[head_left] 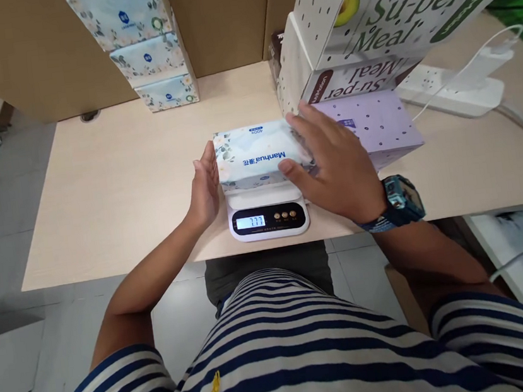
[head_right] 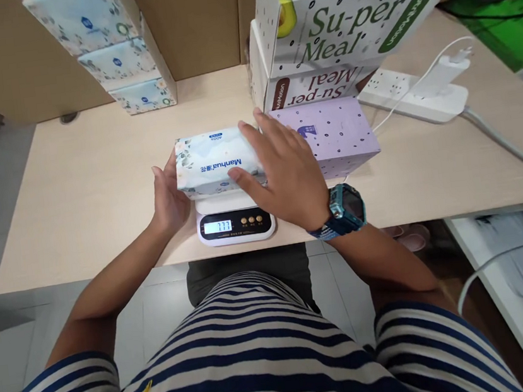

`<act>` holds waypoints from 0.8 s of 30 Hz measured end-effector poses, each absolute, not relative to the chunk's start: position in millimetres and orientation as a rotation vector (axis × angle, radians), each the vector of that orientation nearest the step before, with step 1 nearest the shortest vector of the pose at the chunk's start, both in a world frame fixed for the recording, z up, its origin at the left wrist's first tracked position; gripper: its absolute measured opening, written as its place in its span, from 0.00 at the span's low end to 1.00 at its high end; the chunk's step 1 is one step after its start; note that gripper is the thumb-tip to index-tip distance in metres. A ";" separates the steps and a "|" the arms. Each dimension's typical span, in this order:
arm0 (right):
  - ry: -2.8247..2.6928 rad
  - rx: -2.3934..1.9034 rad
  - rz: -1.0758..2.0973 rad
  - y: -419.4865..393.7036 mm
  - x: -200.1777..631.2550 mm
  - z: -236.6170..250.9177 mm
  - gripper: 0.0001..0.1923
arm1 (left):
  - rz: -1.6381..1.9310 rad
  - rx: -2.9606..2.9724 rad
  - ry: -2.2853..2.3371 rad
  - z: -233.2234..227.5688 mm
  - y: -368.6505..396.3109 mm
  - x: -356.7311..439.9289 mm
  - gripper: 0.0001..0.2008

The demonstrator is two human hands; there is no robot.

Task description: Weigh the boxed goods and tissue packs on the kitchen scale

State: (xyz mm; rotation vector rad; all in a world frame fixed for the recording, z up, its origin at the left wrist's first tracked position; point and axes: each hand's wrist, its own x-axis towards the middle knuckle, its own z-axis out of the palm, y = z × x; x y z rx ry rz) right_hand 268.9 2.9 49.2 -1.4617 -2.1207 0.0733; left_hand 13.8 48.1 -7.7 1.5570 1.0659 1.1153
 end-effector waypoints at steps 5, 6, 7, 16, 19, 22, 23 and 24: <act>-2.143 -1.518 0.016 3.3 279.0 51.1 0.43 | 1.201 1.344 0.975 -10.9 51.0 6.8 0.46; -2.157 -1.527 0.014 2.4 279.4 50.5 0.43 | 1.220 1.341 1.000 -9.7 51.5 5.6 0.48; -2.167 -1.537 0.010 1.3 279.6 50.0 0.43 | 1.235 1.346 1.027 -8.1 51.8 4.5 0.49; -2.080 -1.622 -0.061 -3.7 284.6 50.7 0.44 | 1.294 1.394 1.116 -1.0 53.3 -3.3 0.46; -2.065 -1.630 -0.094 -5.5 285.0 48.5 0.45 | 1.307 1.380 1.122 -1.0 52.8 -2.8 0.47; -2.043 -1.657 -0.138 -8.1 284.9 47.6 0.46 | 1.332 1.365 1.134 -0.1 52.1 -2.1 0.47; -2.036 -1.667 -0.142 -9.0 285.5 48.0 0.47 | 1.338 1.362 1.135 0.4 52.1 -2.2 0.46; -2.031 -1.675 -0.134 -9.6 286.7 48.9 0.47 | 1.344 1.360 1.133 1.1 52.4 -2.5 0.46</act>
